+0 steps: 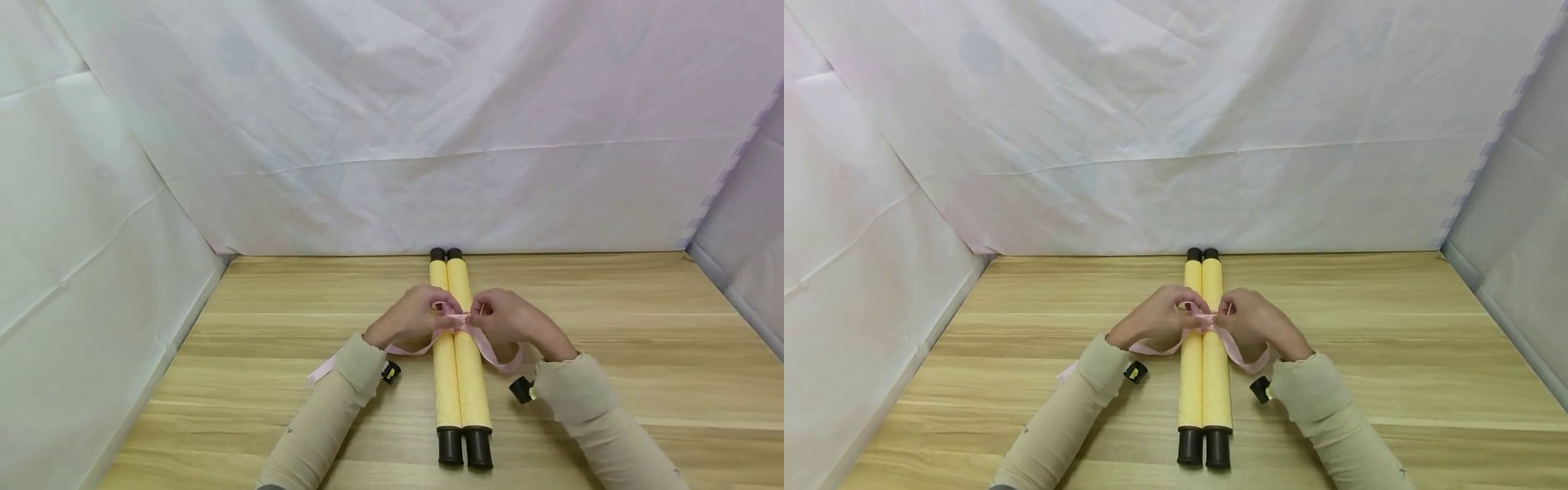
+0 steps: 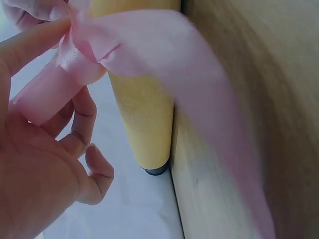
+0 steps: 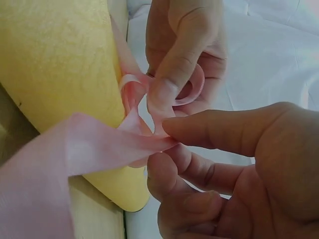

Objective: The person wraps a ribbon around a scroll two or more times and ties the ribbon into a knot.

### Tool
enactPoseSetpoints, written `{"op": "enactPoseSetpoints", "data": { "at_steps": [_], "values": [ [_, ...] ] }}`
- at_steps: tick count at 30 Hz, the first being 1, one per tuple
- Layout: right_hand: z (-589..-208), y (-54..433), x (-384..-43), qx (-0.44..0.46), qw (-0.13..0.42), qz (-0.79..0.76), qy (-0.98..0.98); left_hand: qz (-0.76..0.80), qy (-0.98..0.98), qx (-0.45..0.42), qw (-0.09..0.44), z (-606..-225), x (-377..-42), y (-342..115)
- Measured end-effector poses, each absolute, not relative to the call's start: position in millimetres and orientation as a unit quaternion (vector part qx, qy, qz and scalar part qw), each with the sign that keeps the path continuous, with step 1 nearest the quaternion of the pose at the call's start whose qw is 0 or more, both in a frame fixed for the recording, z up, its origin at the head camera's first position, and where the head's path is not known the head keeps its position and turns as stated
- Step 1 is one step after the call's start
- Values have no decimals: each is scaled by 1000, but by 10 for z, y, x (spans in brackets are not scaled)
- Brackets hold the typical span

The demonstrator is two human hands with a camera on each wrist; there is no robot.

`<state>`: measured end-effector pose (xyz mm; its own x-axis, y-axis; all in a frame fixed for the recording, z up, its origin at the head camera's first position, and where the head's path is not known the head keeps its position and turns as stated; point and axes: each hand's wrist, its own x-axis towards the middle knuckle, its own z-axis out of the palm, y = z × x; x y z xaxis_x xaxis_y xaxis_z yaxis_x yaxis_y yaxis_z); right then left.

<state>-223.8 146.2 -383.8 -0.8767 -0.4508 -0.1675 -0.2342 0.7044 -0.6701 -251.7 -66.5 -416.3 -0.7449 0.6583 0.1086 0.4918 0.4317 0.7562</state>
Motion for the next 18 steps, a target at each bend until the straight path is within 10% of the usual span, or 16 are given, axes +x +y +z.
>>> {"op": "enactPoseSetpoints", "data": {
  "at_steps": [18],
  "values": [
    [-3915, 1497, -2301, -178, 131, -363, 905, 391, 848, 342, 105, -4148, -2512, -647]
  ]
}}
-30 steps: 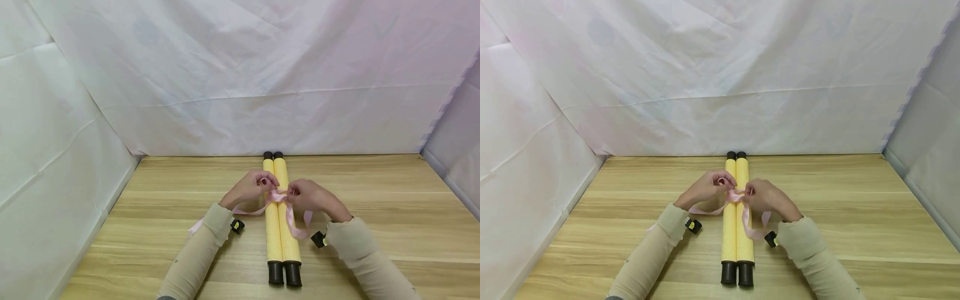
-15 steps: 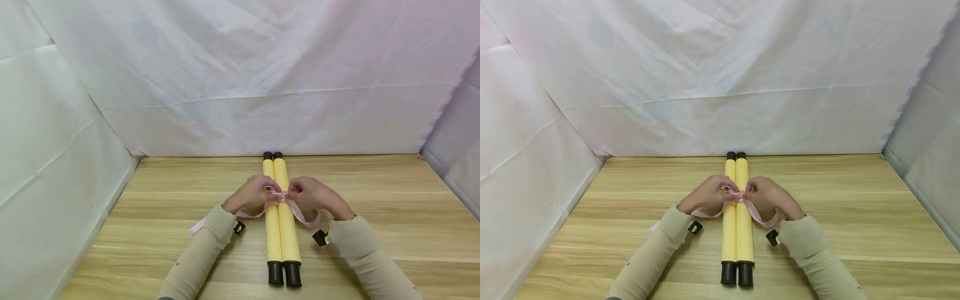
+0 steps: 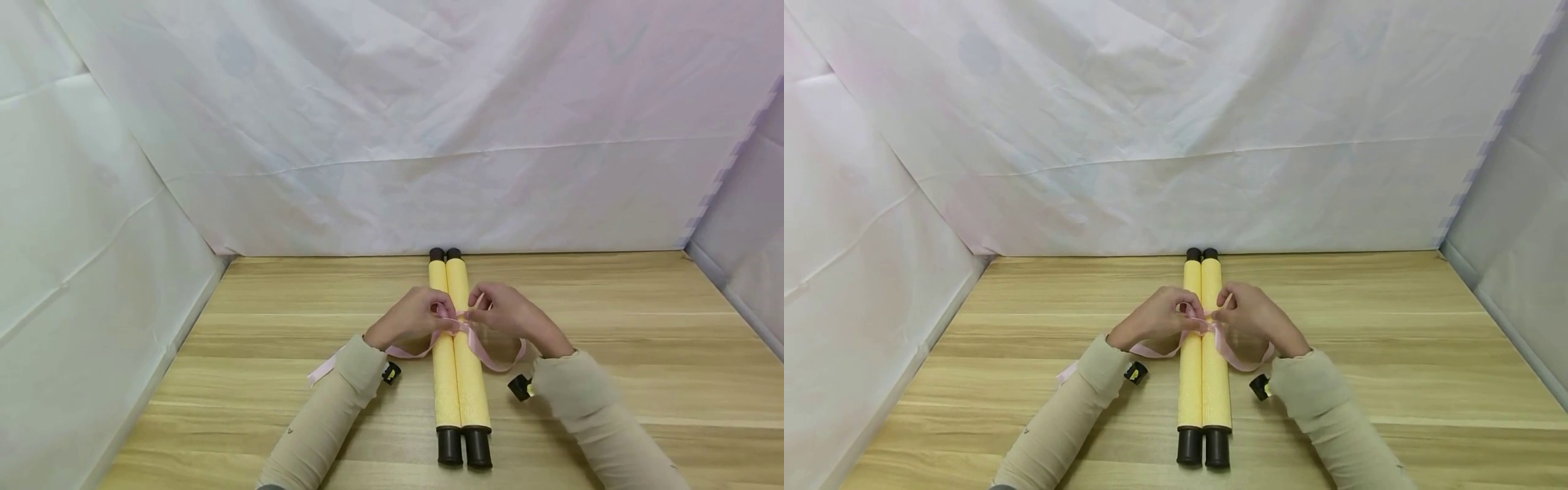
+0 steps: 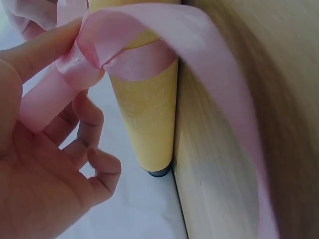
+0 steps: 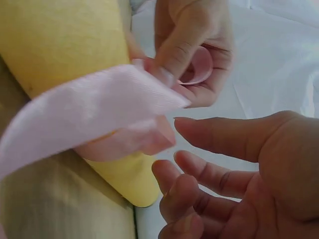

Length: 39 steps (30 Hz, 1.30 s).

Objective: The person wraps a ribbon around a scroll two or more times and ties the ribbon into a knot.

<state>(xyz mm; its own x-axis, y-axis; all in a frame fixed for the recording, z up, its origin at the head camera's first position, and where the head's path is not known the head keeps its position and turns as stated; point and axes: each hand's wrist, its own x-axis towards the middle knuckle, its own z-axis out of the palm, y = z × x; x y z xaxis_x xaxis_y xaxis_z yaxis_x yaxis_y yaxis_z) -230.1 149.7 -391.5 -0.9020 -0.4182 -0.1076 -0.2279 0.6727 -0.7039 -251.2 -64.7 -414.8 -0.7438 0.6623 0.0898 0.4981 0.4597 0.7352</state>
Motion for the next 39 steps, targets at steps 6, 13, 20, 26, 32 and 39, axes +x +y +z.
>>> {"op": "enactPoseSetpoints", "data": {
  "at_steps": [6, 13, 20, 26, 32, 39],
  "values": [
    [-3979, 1444, -2321, -154, 141, -356, 911, 374, 863, 333, 69, -4138, -2505, -631],
    [-3977, 1427, -2300, -153, 116, -374, 907, 349, 884, 309, 46, -4133, -2484, -614],
    [-3968, 1410, -2294, -179, 98, -394, 896, 327, 905, 270, 20, -4155, -2463, -615],
    [-3975, 1411, -2298, -194, 104, -407, 887, 326, 906, 268, 0, -4178, -2449, -588],
    [-3961, 1427, -2297, -209, 112, -410, 881, 333, 903, 271, -10, -4188, -2456, -578],
    [-3949, 1426, -2285, -215, 112, -414, 878, 333, 900, 280, -17, -4203, -2458, -575]
  ]
}}
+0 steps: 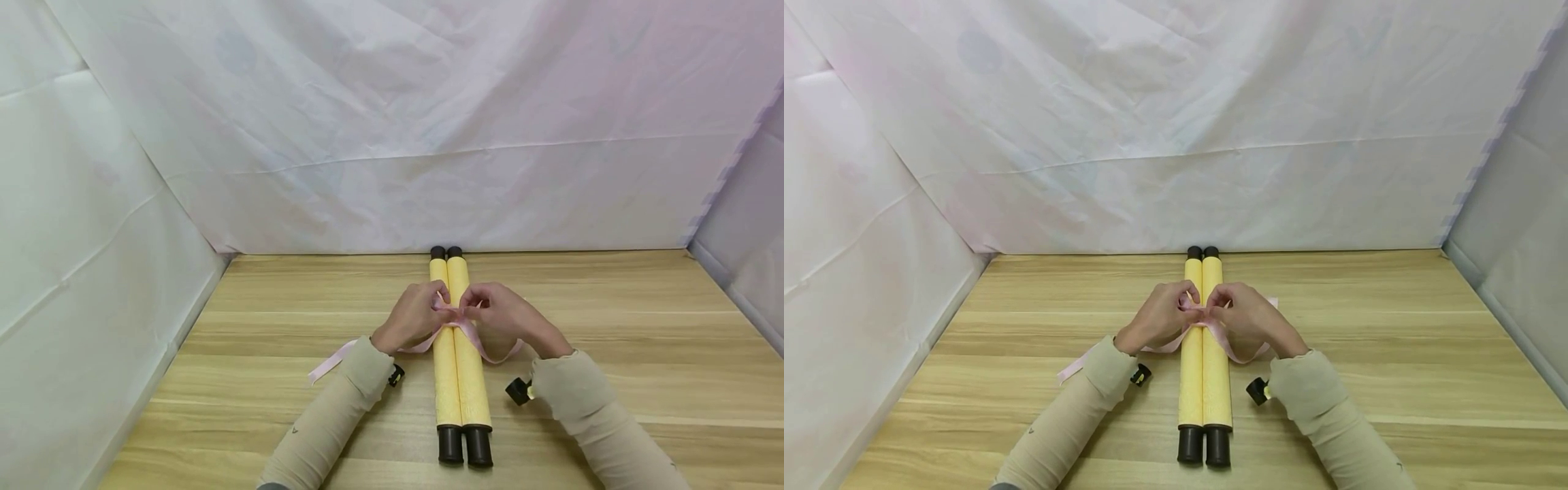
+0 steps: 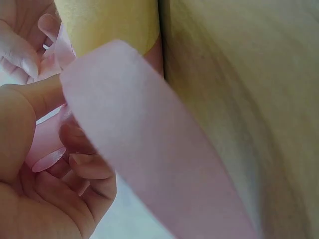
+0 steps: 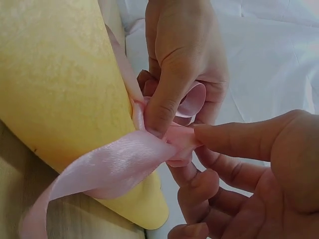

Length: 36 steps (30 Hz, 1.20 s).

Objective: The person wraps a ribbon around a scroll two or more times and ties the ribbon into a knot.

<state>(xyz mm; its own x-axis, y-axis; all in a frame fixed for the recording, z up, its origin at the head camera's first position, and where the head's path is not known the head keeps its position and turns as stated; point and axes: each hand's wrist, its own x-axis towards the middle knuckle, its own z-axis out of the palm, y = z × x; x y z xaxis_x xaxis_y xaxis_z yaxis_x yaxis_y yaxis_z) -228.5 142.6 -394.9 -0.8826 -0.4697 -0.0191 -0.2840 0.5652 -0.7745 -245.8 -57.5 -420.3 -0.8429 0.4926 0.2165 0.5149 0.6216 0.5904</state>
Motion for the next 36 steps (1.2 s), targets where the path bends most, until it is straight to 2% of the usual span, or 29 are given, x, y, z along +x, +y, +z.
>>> {"op": "enactPoseSetpoints", "data": {
  "at_steps": [10, 17, 25, 29, 36],
  "values": [
    [-3973, 1410, -2310, -156, 153, -449, 866, -316, -906, -279, 37, -4208, -2460, -570],
    [-3996, 1409, -2327, -165, 148, -420, 880, -338, -896, -288, 31, -4211, -2479, -574],
    [-3982, 1419, -2323, -142, 145, -385, 900, -393, -871, -294, -33, -4186, -2476, -615],
    [-3978, 1448, -2328, -151, 134, -386, 900, -420, -862, -273, -76, -4135, -2454, -681],
    [-3977, 1499, -2342, -139, 130, -394, 899, -454, -853, -234, -111, -4074, -2475, -771]
  ]
}}
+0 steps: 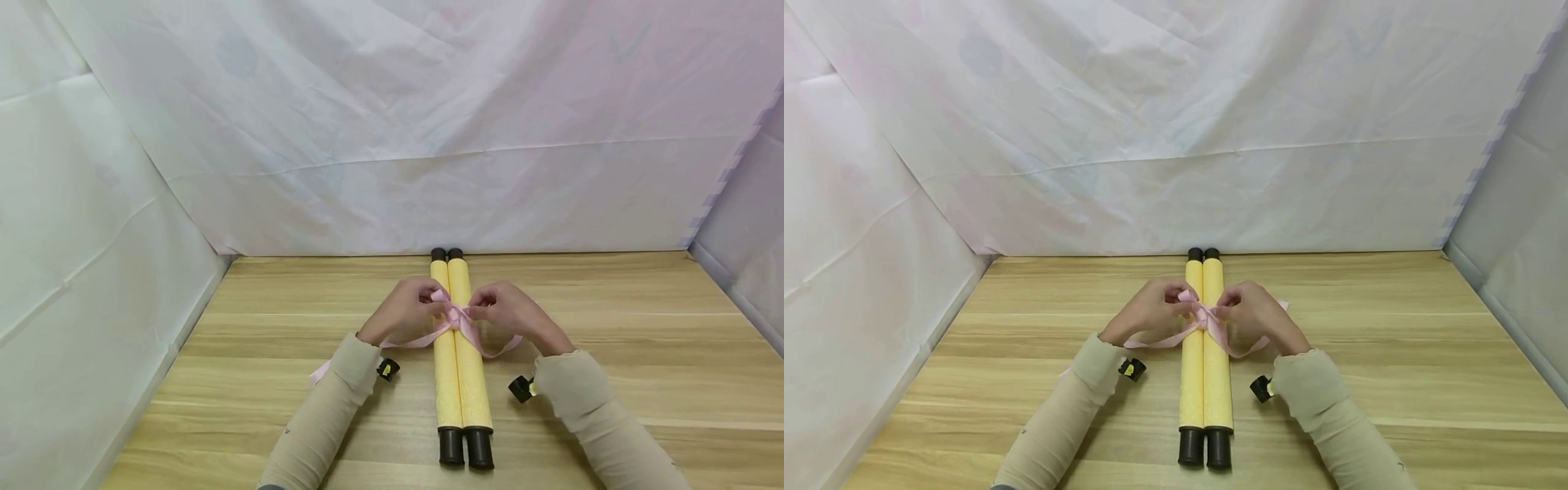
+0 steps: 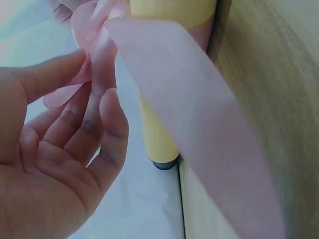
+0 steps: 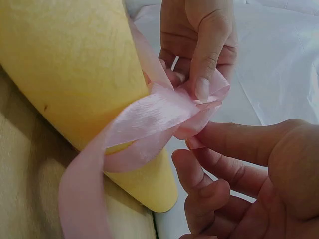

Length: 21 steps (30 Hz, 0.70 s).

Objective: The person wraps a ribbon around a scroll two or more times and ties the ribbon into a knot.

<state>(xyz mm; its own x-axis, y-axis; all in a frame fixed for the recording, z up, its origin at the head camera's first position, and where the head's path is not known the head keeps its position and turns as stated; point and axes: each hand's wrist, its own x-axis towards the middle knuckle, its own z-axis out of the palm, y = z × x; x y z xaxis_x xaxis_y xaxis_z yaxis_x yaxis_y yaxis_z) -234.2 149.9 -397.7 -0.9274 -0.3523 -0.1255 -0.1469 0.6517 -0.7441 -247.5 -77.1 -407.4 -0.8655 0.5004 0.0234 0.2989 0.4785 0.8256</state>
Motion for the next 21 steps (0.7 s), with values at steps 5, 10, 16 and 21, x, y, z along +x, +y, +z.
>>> {"op": "enactPoseSetpoints", "data": {
  "at_steps": [5, 10, 16, 21],
  "values": [
    [-3964, 1559, -2350, -135, 130, -404, 895, 488, 834, 217, 138, -4071, -2537, -796],
    [-3945, 1633, -2360, -146, 129, -412, 890, 514, 822, 200, 141, -4083, -2585, -824],
    [-3937, 1692, -2381, -147, 141, -427, 881, 495, 843, 174, 119, -4096, -2588, -861],
    [-3913, 1744, -2382, -141, 148, -423, 883, 484, 852, 157, 123, -4069, -2594, -896]
  ]
}}
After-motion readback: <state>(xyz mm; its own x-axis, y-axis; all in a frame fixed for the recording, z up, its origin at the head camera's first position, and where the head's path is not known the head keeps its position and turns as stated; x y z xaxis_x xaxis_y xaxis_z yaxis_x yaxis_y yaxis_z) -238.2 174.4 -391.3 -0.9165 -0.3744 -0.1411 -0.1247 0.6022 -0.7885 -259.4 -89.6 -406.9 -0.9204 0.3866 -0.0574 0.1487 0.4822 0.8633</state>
